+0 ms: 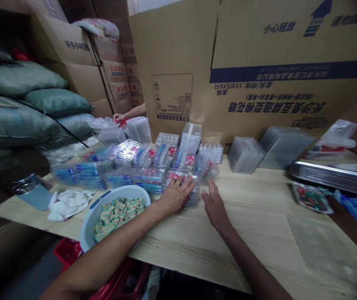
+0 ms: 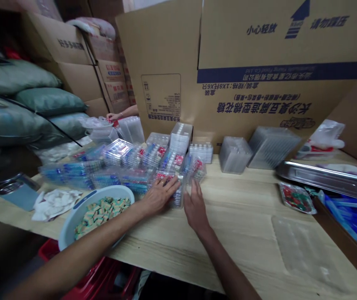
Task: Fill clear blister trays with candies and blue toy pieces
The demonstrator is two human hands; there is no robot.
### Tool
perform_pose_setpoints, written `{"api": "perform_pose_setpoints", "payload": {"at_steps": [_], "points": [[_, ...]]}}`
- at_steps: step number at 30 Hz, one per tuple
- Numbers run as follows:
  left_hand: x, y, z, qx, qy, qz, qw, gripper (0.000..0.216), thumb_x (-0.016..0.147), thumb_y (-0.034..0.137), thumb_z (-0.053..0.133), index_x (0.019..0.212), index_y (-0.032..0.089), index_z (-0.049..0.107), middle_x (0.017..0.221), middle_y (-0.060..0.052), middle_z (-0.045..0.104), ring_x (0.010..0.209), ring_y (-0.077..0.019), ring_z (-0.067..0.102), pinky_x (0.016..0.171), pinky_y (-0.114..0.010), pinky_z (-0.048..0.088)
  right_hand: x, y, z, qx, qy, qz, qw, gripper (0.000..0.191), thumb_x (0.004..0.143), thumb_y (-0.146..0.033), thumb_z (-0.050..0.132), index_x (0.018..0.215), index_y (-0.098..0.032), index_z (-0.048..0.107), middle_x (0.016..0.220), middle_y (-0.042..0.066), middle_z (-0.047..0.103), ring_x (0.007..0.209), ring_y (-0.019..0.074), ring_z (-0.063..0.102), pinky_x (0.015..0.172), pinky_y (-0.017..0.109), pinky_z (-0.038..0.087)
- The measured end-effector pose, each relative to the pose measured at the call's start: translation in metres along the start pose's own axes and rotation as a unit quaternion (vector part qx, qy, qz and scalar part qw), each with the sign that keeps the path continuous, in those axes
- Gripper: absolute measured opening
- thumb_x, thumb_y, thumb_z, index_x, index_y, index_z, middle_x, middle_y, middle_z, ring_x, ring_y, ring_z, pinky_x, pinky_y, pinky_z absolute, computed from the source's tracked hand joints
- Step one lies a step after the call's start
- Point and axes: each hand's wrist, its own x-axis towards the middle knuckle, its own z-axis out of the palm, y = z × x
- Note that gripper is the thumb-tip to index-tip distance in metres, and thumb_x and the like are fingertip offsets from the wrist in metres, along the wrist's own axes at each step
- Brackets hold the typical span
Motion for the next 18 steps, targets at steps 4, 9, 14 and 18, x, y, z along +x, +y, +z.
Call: {"api": "perform_pose_setpoints", "payload": {"at_steps": [4, 9, 14, 18], "points": [[-0.002, -0.002, 0.004, -0.008, 0.008, 0.006, 1.0, 0.057, 0.095, 0.015, 0.048, 0.15, 0.015, 0.039, 0.158, -0.017, 0.041, 0.146, -0.0363, 0.036, 0.113, -0.055, 0.037, 0.035, -0.022, -0.005, -0.078, -0.072, -0.14, 0.984, 0.065, 0.104, -0.047, 0.016, 0.158, -0.013, 0.032, 0.164, 0.011, 0.025, 0.153, 0.0263, 0.016, 0.126, 0.052, 0.015], [-0.009, -0.008, 0.013, -0.066, 0.079, -0.043, 0.994, 0.061, 0.095, 0.024, 0.053, 0.15, 0.008, 0.033, 0.16, -0.027, 0.029, 0.148, -0.0316, 0.036, 0.113, -0.049, 0.041, 0.042, -0.009, 0.017, -0.094, -0.079, -0.138, 0.983, 0.069, 0.103, -0.046, 0.02, 0.16, -0.007, 0.018, 0.163, 0.018, 0.026, 0.153, 0.0288, 0.018, 0.124, 0.054, 0.02], [-0.01, 0.001, 0.009, -0.022, 0.06, -0.084, 0.994, 0.063, 0.092, 0.022, 0.057, 0.151, 0.01, 0.036, 0.159, -0.022, 0.036, 0.15, -0.036, 0.028, 0.116, -0.052, 0.036, 0.032, 0.001, 0.022, -0.032, -0.058, -0.114, 0.991, 0.072, 0.101, -0.042, 0.026, 0.162, -0.01, 0.005, 0.167, 0.015, 0.013, 0.154, 0.0281, 0.01, 0.125, 0.053, 0.016], [-0.008, 0.007, 0.002, 0.01, 0.046, -0.087, 0.995, 0.057, 0.093, 0.021, 0.055, 0.148, 0.013, 0.042, 0.156, -0.019, 0.042, 0.147, -0.0358, 0.034, 0.114, -0.052, 0.037, 0.036, -0.002, 0.018, 0.043, -0.055, -0.067, 0.995, 0.076, 0.095, -0.041, 0.037, 0.161, -0.013, 0.01, 0.166, 0.014, 0.013, 0.154, 0.026, 0.012, 0.126, 0.05, 0.017]]}}
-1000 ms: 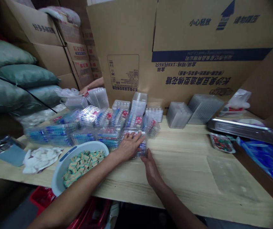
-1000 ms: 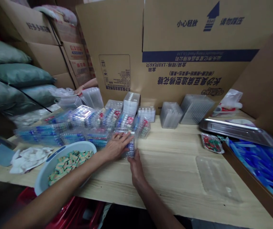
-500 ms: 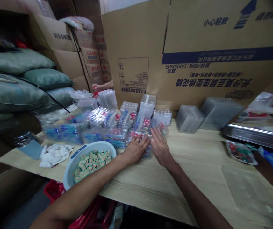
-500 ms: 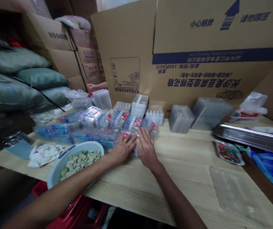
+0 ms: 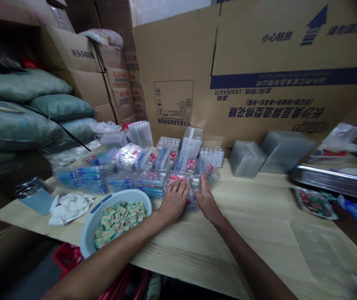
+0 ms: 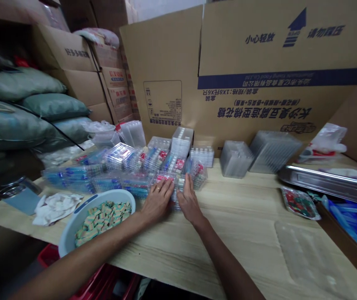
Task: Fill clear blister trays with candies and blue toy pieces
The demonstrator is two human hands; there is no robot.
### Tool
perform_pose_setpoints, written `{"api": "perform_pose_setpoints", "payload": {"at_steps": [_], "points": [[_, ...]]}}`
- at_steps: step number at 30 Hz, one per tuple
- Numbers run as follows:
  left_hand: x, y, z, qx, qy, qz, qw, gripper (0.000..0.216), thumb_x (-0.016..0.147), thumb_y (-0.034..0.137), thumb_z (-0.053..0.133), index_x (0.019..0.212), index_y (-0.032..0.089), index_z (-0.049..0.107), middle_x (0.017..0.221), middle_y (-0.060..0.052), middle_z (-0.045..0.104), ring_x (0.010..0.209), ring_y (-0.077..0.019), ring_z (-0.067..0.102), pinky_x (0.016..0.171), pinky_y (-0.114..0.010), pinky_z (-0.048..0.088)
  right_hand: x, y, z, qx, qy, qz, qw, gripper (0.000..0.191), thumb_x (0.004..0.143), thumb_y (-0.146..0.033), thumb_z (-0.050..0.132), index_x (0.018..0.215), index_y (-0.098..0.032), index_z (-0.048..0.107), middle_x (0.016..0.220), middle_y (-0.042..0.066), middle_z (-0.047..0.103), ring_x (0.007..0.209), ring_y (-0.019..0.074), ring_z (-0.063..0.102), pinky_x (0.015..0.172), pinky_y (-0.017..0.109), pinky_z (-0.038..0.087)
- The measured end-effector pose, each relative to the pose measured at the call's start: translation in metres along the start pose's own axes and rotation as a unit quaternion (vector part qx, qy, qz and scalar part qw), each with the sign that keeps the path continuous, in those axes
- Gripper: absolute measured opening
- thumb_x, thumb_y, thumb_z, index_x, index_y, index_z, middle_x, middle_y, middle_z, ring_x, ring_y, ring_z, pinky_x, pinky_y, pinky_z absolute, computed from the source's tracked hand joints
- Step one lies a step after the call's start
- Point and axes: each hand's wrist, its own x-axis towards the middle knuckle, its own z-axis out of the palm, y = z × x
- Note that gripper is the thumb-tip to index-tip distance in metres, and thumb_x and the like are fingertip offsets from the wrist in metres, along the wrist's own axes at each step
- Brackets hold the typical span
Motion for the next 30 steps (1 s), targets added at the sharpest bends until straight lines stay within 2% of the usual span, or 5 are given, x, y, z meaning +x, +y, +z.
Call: {"api": "perform_pose_setpoints", "payload": {"at_steps": [10, 14, 17, 23, 30], "points": [[0.011, -0.016, -0.028, -0.151, 0.018, -0.026, 0.988, 0.081, 0.081, 0.042, 0.076, 0.149, 0.018, 0.039, 0.161, -0.019, 0.031, 0.149, -0.036, 0.028, 0.118, -0.055, 0.031, 0.016, 0.005, -0.015, 0.055, 0.018, -0.057, 0.997, 0.072, 0.085, -0.043, 0.057, 0.149, -0.015, 0.038, 0.151, 0.016, 0.039, 0.143, 0.0315, 0.034, 0.122, 0.052, 0.024], [0.041, -0.047, -0.047, -0.208, -0.097, 0.013, 0.973, 0.114, 0.068, 0.051, 0.085, 0.159, 0.025, 0.021, 0.168, -0.02, 0.009, 0.154, -0.0432, 0.004, 0.118, -0.068, 0.017, 0.015, 0.008, -0.015, 0.056, 0.026, -0.062, 0.996, 0.075, 0.086, -0.046, 0.059, 0.151, -0.015, 0.035, 0.153, 0.017, 0.037, 0.143, 0.0322, 0.033, 0.122, 0.053, 0.024], [0.06, -0.061, -0.052, -0.22, -0.162, 0.058, 0.96, 0.128, 0.061, 0.054, 0.089, 0.161, 0.022, 0.015, 0.165, -0.023, 0.017, 0.153, -0.0464, 0.005, 0.119, -0.068, 0.011, 0.014, 0.011, -0.014, 0.077, 0.021, -0.059, 0.995, 0.077, 0.087, -0.049, 0.059, 0.152, -0.017, 0.033, 0.156, 0.015, 0.035, 0.145, 0.0312, 0.032, 0.122, 0.053, 0.023], [0.066, -0.07, -0.05, -0.264, -0.119, 0.064, 0.955, 0.124, 0.056, 0.059, 0.09, 0.157, 0.023, 0.029, 0.151, -0.02, 0.041, 0.143, -0.0427, 0.034, 0.119, -0.06, 0.02, 0.029, 0.02, -0.027, 0.161, 0.01, -0.017, 0.987, 0.064, 0.092, -0.044, 0.051, 0.15, -0.018, 0.041, 0.152, 0.013, 0.045, 0.141, 0.0303, 0.042, 0.118, 0.051, 0.033], [0.062, -0.092, -0.057, -0.508, -0.067, -0.087, 0.854, 0.096, 0.071, 0.065, 0.078, 0.152, 0.028, 0.042, 0.163, -0.011, 0.032, 0.149, -0.0365, 0.029, 0.119, -0.051, 0.029, 0.071, -0.012, -0.055, -0.22, -0.1, 0.05, 0.969, 0.052, 0.084, -0.006, 0.041, 0.129, -0.015, 0.066, 0.128, 0.008, 0.067, 0.118, 0.0205, 0.062, 0.104, 0.032, 0.046]]}}
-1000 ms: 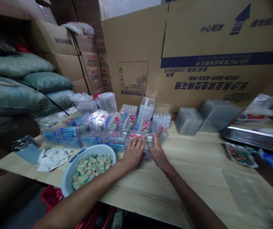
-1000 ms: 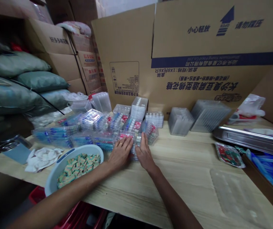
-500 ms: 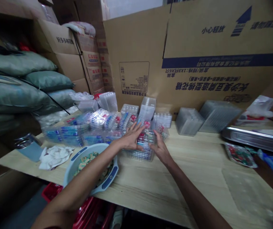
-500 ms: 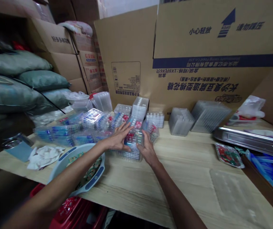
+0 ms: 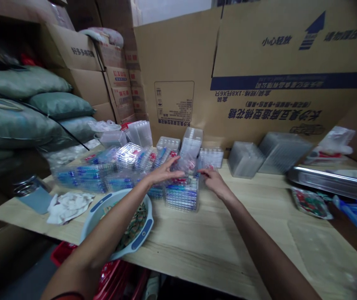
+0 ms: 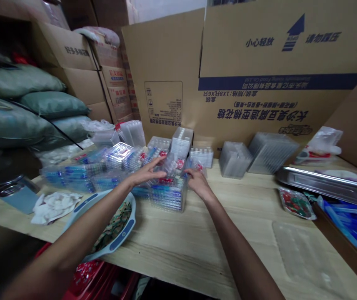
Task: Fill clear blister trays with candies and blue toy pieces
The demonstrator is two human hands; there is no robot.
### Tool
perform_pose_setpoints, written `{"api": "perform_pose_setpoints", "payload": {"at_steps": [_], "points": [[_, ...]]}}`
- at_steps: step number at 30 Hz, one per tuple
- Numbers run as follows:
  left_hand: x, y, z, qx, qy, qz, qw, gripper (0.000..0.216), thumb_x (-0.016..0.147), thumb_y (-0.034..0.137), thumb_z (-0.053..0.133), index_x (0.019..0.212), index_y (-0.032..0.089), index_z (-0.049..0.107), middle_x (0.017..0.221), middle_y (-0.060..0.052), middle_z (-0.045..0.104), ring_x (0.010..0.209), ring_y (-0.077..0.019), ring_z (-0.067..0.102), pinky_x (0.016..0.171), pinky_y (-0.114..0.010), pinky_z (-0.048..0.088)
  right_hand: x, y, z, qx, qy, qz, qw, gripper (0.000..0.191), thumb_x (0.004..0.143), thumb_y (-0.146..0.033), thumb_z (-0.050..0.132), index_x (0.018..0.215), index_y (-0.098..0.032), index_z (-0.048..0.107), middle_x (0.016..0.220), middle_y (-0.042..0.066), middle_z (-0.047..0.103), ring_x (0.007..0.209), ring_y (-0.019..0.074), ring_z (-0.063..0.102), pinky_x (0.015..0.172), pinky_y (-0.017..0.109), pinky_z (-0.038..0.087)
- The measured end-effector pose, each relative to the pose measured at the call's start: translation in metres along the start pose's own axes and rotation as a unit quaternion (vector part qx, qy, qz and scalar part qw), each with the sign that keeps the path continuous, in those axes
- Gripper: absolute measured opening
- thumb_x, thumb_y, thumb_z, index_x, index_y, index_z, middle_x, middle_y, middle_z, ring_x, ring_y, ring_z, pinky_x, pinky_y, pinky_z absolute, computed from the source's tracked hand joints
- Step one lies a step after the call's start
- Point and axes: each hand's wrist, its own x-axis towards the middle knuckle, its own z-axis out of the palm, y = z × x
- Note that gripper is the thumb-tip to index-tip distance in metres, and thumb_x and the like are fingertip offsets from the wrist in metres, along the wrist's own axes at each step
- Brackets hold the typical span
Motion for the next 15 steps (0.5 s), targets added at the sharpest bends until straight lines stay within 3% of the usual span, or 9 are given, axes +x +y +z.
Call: {"api": "perform_pose_setpoints", "payload": {"at_steps": [3, 5, 8, 11, 15], "points": [[-0.001, 0.004, -0.003, -0.137, 0.098, -0.02, 0.986, 0.078, 0.079, 0.068, 0.068, 0.142, 0.024, 0.056, 0.152, -0.01, 0.05, 0.142, -0.0344, 0.043, 0.117, -0.048, 0.034, 0.007, -0.019, -0.009, -0.069, -0.031, 0.009, 0.997, 0.04, 0.088, -0.011, 0.047, 0.118, -0.017, 0.073, 0.112, 0.01, 0.073, 0.109, 0.0259, 0.066, 0.1, 0.036, 0.047], [-0.008, 0.009, -0.005, -0.199, 0.106, -0.036, 0.974, 0.075, 0.081, 0.072, 0.062, 0.135, 0.02, 0.062, 0.138, -0.012, 0.063, 0.131, -0.0349, 0.054, 0.113, -0.05, 0.039, 0.01, -0.03, -0.011, -0.108, -0.052, 0.01, 0.993, 0.031, 0.09, -0.017, 0.052, 0.11, -0.017, 0.076, 0.104, 0.013, 0.075, 0.105, 0.0314, 0.067, 0.098, 0.042, 0.046], [-0.027, 0.019, -0.005, -0.162, -0.032, -0.046, 0.985, 0.073, 0.079, 0.071, 0.066, 0.133, 0.023, 0.064, 0.135, -0.011, 0.065, 0.128, -0.0349, 0.057, 0.112, -0.051, 0.041, 0.015, -0.042, -0.011, -0.155, -0.086, -0.008, 0.984, 0.028, 0.088, -0.017, 0.057, 0.107, -0.017, 0.077, 0.102, 0.015, 0.075, 0.106, 0.0355, 0.067, 0.099, 0.046, 0.043], [-0.052, 0.026, 0.002, 0.01, -0.17, -0.003, 0.985, 0.084, 0.07, 0.061, 0.082, 0.143, 0.029, 0.055, 0.156, -0.007, 0.046, 0.144, -0.0339, 0.04, 0.12, -0.049, 0.03, 0.018, -0.048, -0.012, -0.183, -0.127, -0.044, 0.974, 0.042, 0.08, -0.007, 0.059, 0.116, -0.021, 0.075, 0.105, 0.012, 0.075, 0.108, 0.0341, 0.065, 0.103, 0.047, 0.038], [-0.075, 0.026, 0.018, 0.143, -0.215, 0.031, 0.966, 0.099, 0.071, 0.06, 0.081, 0.155, 0.029, 0.039, 0.166, -0.01, 0.024, 0.152, -0.0341, 0.025, 0.123, -0.047, 0.025, 0.02, -0.046, -0.017, -0.2, -0.167, -0.086, 0.962, 0.059, 0.075, -0.001, 0.058, 0.125, -0.027, 0.071, 0.117, 0.008, 0.073, 0.115, 0.0314, 0.062, 0.103, 0.045, 0.036]]}}
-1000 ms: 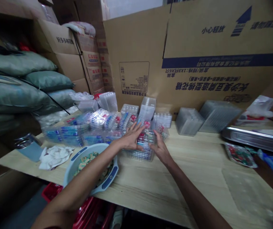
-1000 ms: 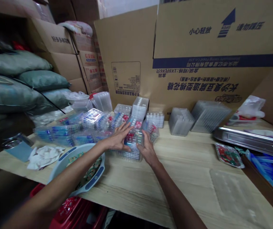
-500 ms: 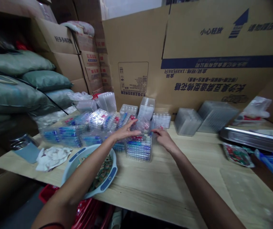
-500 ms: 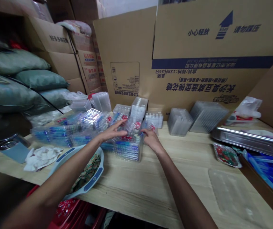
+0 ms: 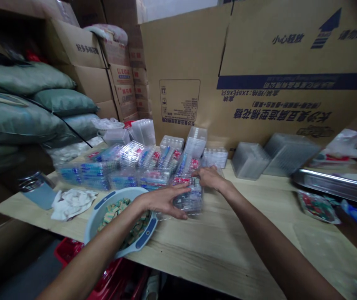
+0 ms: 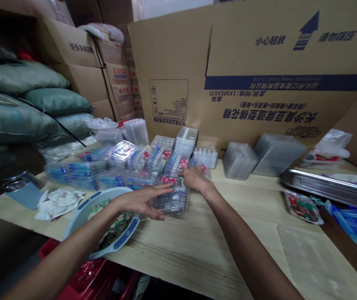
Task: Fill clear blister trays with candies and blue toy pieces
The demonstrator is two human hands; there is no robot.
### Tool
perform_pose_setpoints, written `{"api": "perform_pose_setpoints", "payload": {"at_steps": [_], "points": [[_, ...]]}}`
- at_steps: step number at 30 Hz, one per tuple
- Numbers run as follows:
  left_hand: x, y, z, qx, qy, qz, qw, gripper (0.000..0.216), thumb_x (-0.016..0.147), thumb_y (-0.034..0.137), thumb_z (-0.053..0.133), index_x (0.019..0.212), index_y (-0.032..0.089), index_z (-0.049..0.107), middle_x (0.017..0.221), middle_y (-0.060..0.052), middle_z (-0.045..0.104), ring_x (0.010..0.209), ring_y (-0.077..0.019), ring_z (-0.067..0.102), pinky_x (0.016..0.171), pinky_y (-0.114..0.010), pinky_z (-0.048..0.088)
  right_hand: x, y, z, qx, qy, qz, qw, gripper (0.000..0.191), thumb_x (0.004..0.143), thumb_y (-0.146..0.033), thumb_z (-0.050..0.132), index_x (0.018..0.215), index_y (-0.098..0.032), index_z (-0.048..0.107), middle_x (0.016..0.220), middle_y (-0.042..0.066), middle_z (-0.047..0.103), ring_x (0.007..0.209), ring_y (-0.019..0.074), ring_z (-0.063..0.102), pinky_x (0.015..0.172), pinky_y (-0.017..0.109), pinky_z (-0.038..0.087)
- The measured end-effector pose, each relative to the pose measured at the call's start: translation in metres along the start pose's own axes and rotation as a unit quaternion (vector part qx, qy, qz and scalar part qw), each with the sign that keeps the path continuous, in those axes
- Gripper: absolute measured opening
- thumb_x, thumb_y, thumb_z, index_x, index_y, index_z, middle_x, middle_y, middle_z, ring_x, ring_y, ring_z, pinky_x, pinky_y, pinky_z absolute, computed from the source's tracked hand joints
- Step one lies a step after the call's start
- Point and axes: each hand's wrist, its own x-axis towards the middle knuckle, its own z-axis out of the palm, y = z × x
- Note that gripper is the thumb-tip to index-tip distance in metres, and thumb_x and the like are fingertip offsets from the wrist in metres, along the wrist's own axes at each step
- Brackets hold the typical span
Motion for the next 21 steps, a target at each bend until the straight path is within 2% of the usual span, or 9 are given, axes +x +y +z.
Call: {"api": "perform_pose_setpoints", "payload": {"at_steps": [5, 12, 15, 17, 19, 21], "points": [[0.001, -0.005, 0.016, 0.04, 0.003, -0.012, 0.999, 0.102, 0.073, 0.067, 0.077, 0.157, 0.03, 0.034, 0.168, -0.01, 0.018, 0.151, -0.037, 0.026, 0.121, -0.049, 0.027, -0.005, 0.016, 0.006, -0.013, 0.015, -0.015, 1.0, 0.041, 0.086, -0.011, 0.058, 0.12, -0.026, 0.075, 0.12, 0.009, 0.071, 0.112, 0.0325, 0.062, 0.103, 0.047, 0.038], [-0.001, -0.005, 0.02, 0.025, 0.019, -0.004, 1.0, 0.1, 0.072, 0.064, 0.079, 0.156, 0.033, 0.036, 0.168, -0.01, 0.019, 0.151, -0.0376, 0.028, 0.119, -0.051, 0.031, -0.007, 0.032, 0.028, 0.033, 0.081, -0.057, 0.995, 0.039, 0.081, -0.01, 0.057, 0.107, -0.028, 0.08, 0.099, 0.006, 0.072, 0.097, 0.029, 0.065, 0.095, 0.04, 0.045], [-0.011, 0.004, 0.008, -0.016, 0.026, -0.001, 1.0, 0.096, 0.072, 0.059, 0.082, 0.154, 0.033, 0.04, 0.166, -0.009, 0.027, 0.15, -0.037, 0.029, 0.119, -0.051, 0.032, -0.012, 0.035, 0.029, 0.071, 0.118, -0.037, 0.99, 0.049, 0.078, -0.007, 0.056, 0.118, -0.026, 0.077, 0.103, 0.008, 0.07, 0.101, 0.0293, 0.063, 0.1, 0.042, 0.044], [-0.015, 0.01, -0.006, -0.058, 0.048, 0.009, 0.997, 0.09, 0.076, 0.056, 0.08, 0.153, 0.034, 0.039, 0.161, -0.008, 0.038, 0.147, -0.0348, 0.036, 0.117, -0.049, 0.035, -0.017, 0.037, 0.029, 0.134, 0.163, -0.019, 0.977, 0.052, 0.081, -0.008, 0.051, 0.126, -0.023, 0.072, 0.107, 0.008, 0.07, 0.103, 0.0275, 0.062, 0.101, 0.041, 0.045], [-0.014, 0.011, -0.022, -0.089, 0.105, 0.012, 0.99, 0.09, 0.078, 0.055, 0.079, 0.154, 0.033, 0.036, 0.156, -0.009, 0.044, 0.141, -0.0335, 0.044, 0.114, -0.049, 0.038, -0.025, 0.036, 0.034, 0.204, 0.219, 0.021, 0.954, 0.048, 0.087, -0.011, 0.045, 0.128, -0.02, 0.07, 0.114, 0.009, 0.068, 0.11, 0.0266, 0.061, 0.104, 0.041, 0.046], [-0.006, 0.007, -0.036, -0.091, 0.184, 0.01, 0.979, 0.095, 0.076, 0.056, 0.08, 0.155, 0.03, 0.034, 0.156, -0.011, 0.043, 0.139, -0.0342, 0.045, 0.114, -0.05, 0.038, -0.036, 0.029, 0.044, 0.242, 0.269, 0.056, 0.931, 0.042, 0.093, -0.02, 0.043, 0.126, -0.019, 0.069, 0.122, 0.01, 0.065, 0.12, 0.0278, 0.057, 0.108, 0.046, 0.044]]}}
